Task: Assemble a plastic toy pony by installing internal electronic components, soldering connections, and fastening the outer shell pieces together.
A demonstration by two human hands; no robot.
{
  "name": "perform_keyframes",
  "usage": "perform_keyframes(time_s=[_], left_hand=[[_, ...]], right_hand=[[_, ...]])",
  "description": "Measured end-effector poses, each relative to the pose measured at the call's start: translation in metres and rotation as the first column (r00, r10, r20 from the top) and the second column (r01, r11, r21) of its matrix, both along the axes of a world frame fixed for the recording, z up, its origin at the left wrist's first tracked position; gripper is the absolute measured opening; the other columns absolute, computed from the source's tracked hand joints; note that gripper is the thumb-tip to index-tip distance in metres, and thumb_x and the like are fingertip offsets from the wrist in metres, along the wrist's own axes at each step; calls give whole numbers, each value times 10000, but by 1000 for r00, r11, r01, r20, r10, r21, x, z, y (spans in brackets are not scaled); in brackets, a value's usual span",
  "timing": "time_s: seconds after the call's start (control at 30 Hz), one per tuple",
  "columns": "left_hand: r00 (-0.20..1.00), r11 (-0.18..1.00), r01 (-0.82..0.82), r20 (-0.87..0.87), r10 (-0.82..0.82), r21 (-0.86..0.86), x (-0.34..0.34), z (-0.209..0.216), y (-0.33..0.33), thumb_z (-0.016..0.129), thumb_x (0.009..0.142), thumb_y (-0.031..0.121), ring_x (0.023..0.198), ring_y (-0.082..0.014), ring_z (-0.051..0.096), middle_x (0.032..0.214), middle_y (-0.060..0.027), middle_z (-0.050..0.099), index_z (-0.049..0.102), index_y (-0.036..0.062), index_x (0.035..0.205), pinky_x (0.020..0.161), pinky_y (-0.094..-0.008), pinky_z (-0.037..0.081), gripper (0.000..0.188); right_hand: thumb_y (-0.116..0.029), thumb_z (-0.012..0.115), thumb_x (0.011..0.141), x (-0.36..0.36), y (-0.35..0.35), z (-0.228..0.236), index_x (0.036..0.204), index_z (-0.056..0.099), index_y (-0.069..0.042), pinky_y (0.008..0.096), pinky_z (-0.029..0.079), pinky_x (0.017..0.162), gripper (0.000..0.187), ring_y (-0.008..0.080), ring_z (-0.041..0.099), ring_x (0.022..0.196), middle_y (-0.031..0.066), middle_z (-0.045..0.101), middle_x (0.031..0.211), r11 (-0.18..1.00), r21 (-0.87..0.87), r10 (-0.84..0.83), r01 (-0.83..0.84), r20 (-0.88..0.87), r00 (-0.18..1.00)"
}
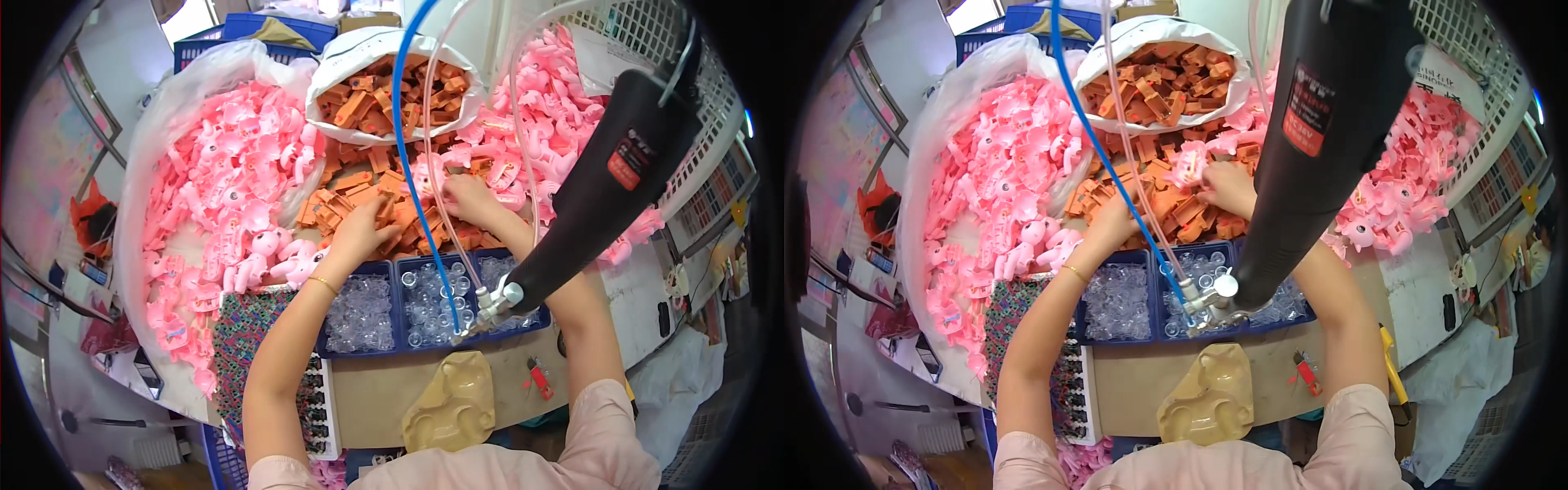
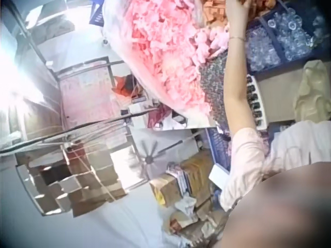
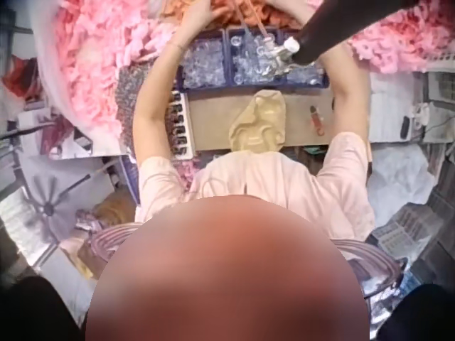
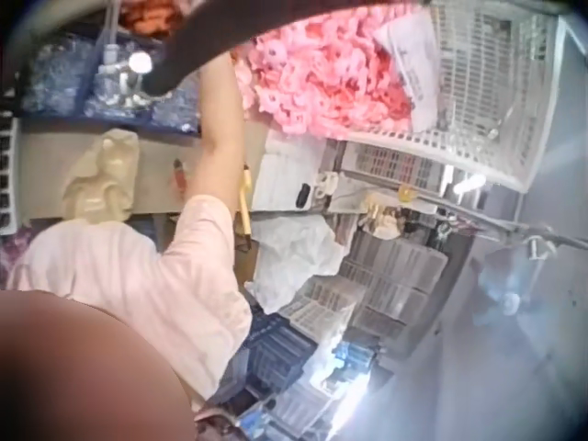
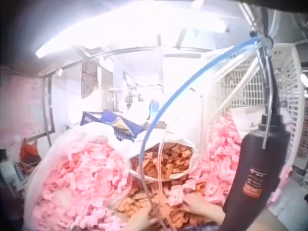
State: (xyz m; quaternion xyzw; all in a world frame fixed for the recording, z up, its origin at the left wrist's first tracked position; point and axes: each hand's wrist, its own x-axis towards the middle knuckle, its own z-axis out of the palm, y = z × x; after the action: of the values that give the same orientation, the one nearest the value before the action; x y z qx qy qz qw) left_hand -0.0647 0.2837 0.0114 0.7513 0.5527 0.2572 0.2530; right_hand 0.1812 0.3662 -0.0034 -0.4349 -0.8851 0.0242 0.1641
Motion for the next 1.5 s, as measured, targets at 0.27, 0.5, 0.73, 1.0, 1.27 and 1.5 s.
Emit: perform_keyframes(time_s=[0.27,0.5,0.73,1.0,1.27,1.5], left_hand=[[458,857,-512,825,330,-59,-50,-26,2,606,785,123,742,-147,605,886,-69,598,451,56,1229,574,-261,501,475],[105,960,239,987,124,-146,-43,26,-71,552,861,210,665,-157,580,828,-37,577,510,59,1076,468,-246,462,266],[294,872,141,861,416,-469,-83,-21,-160,517,909,341,754,-222,588,961,-75,574,459,86,1219,598,-310,496,406],[522,888,134,793,314,-440,-39,-2,-210,511,906,359,762,-231,602,928,-86,601,470,39,1196,647,-303,485,434],[396,751,141,732,555,-645,-56,-17,-331,515,859,122,927,-222,614,1060,-84,585,477,32,1175,806,-369,509,331],[350,785,163,779,520,-597,2,-36,-304,506,849,71,1040,-220,563,1168,-55,529,422,117,1241,865,-375,476,403]], right_hand=[[-186,613,809,-37,-28,-10,925,619,-8,429,492,644,213,280,620,747,147,596,818,972,146,-131,182,-303,944],[-130,585,703,42,-105,46,775,632,-57,485,472,650,113,357,616,748,180,619,757,815,121,-534,567,-223,815],[-170,615,690,135,-331,79,887,620,-64,439,446,741,223,309,569,876,144,599,896,832,-230,-531,506,-60,845],[-161,610,708,66,-305,-7,938,649,-138,420,371,924,235,268,425,1193,84,503,1240,879,58,465,-473,111,878],[-282,618,758,22,-326,-23,1168,531,-141,431,359,956,443,305,406,1225,140,434,1320,908,34,417,-417,14,909],[-406,618,777,14,-368,-56,1308,418,-108,404,366,955,640,306,454,1177,159,466,1285,966,38,256,-256,-11,967]])
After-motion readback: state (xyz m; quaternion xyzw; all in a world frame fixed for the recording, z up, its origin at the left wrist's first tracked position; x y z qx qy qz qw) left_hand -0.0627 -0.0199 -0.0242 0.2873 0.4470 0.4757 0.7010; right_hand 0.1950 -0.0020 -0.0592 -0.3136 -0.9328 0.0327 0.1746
